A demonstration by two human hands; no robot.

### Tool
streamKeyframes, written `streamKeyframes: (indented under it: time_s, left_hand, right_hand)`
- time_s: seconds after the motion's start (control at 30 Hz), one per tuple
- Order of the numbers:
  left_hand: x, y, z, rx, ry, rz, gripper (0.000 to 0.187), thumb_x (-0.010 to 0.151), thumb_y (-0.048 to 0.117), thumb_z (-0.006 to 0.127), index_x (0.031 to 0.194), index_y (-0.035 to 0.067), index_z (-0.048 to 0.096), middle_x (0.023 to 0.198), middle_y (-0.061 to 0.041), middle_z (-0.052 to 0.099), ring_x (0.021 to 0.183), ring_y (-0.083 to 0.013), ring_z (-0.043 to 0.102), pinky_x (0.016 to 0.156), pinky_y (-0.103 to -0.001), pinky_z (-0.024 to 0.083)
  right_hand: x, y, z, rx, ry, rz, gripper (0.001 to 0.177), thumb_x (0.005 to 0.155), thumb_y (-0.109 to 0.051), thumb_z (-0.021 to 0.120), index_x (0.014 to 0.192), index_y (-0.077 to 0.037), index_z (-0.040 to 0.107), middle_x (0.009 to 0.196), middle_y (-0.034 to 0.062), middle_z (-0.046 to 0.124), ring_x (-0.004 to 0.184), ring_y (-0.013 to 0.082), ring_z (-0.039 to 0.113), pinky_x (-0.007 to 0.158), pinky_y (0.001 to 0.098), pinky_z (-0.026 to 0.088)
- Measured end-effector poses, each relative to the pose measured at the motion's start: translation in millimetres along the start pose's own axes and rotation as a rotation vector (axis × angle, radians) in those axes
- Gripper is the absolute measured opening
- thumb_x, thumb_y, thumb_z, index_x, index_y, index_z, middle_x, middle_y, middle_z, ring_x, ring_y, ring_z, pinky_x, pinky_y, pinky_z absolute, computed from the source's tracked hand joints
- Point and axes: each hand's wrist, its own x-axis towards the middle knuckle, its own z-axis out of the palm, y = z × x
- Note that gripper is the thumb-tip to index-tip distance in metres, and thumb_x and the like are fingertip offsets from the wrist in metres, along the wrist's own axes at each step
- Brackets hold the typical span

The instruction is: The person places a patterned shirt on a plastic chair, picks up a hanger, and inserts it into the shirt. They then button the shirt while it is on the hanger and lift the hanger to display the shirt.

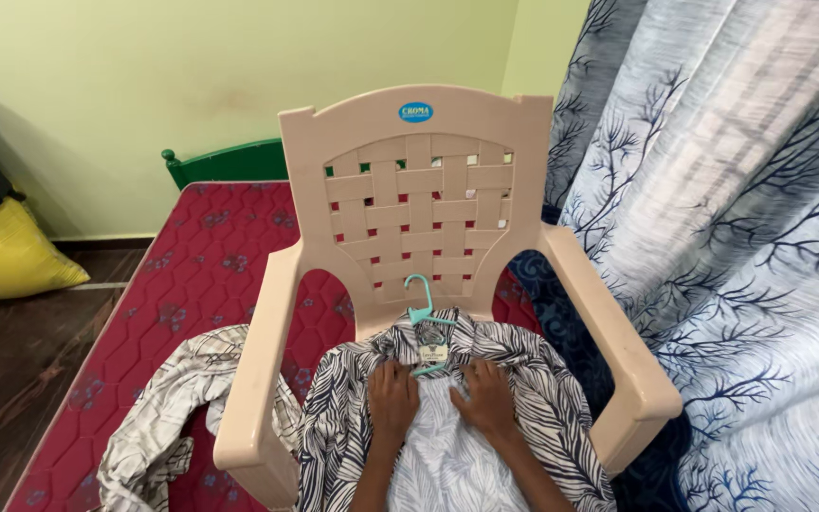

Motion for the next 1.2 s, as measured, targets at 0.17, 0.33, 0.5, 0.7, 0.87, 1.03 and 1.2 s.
streamKeyframes:
  time_s: [0.17, 0.33, 0.5, 0.7, 0.87, 1.03, 1.2]
  left_hand:
    - [8, -13, 22, 0.067, -0.086, 0.015, 0.022, 0.098, 0.023, 0.06, 0.098, 0.003, 0.069, 0.101, -0.016, 0.067, 0.097, -0.034, 0.06, 0.087, -0.048, 0.045]
    - [25, -7, 32, 0.07, -0.117, -0.141, 0.038, 0.081, 0.036, 0.071, 0.097, 0.002, 0.071, 0.088, -0.017, 0.071, 0.088, -0.0351, 0.062, 0.084, -0.049, 0.044]
    - [33, 11, 43, 0.12, -0.049, -0.219, 0.041, 0.077, 0.043, 0.077, 0.085, 0.003, 0.073, 0.089, -0.016, 0.071, 0.087, -0.035, 0.063, 0.082, -0.048, 0.045]
    - [26, -1, 56, -0.093, -0.145, -0.31, 0.031, 0.083, 0.032, 0.076, 0.085, 0.002, 0.074, 0.087, -0.016, 0.07, 0.085, -0.036, 0.066, 0.076, -0.047, 0.051]
    - [30, -5, 56, -0.35, -0.163, -0.307, 0.023, 0.082, 0.012, 0.071, 0.104, 0.005, 0.07, 0.101, -0.015, 0.07, 0.087, -0.0381, 0.067, 0.073, -0.047, 0.053]
    - [31, 5, 56, -0.206, -0.078, -0.211, 0.033, 0.078, 0.015, 0.078, 0.106, 0.001, 0.068, 0.095, -0.018, 0.067, 0.084, -0.0395, 0.065, 0.071, -0.049, 0.051]
    - [30, -1, 62, -0.016, -0.132, -0.216, 0.017, 0.078, 0.017, 0.077, 0.083, 0.004, 0.069, 0.086, -0.014, 0.069, 0.085, -0.036, 0.067, 0.075, -0.049, 0.052]
  right_hand:
    - [29, -16, 24, 0.002, 0.046, 0.159, 0.044, 0.075, -0.042, 0.079, 0.099, -0.006, 0.07, 0.093, 0.0102, 0.066, 0.093, 0.0294, 0.062, 0.082, 0.0476, 0.043]
    - [32, -18, 39, 0.105, 0.104, 0.274, 0.048, 0.078, -0.042, 0.08, 0.099, -0.002, 0.066, 0.09, 0.0133, 0.069, 0.083, 0.0326, 0.069, 0.068, 0.0442, 0.054]
    - [26, -6, 65, 0.083, 0.242, 0.41, 0.035, 0.083, -0.033, 0.077, 0.096, -0.001, 0.067, 0.088, 0.0158, 0.072, 0.073, 0.035, 0.071, 0.064, 0.0445, 0.056]
    - [20, 25, 109, 0.577, 0.176, 0.609, 0.023, 0.089, -0.024, 0.076, 0.092, -0.002, 0.075, 0.072, 0.0114, 0.074, 0.062, 0.0202, 0.067, 0.057, 0.0343, 0.051]
    - [23, 40, 131, 1.295, 0.093, 0.775, 0.014, 0.093, -0.01, 0.073, 0.095, 0.003, 0.074, 0.076, 0.0061, 0.072, 0.062, 0.0091, 0.06, 0.055, 0.0236, 0.047]
    - [25, 41, 126, 1.362, 0.095, 0.853, 0.01, 0.087, -0.003, 0.07, 0.097, 0.001, 0.071, 0.077, 0.007, 0.074, 0.064, 0.0122, 0.067, 0.054, 0.0241, 0.048]
    - [28, 36, 127, 1.351, 0.098, 0.87, 0.01, 0.091, -0.003, 0.064, 0.091, 0.004, 0.071, 0.076, 0.0072, 0.072, 0.063, 0.013, 0.069, 0.054, 0.024, 0.049]
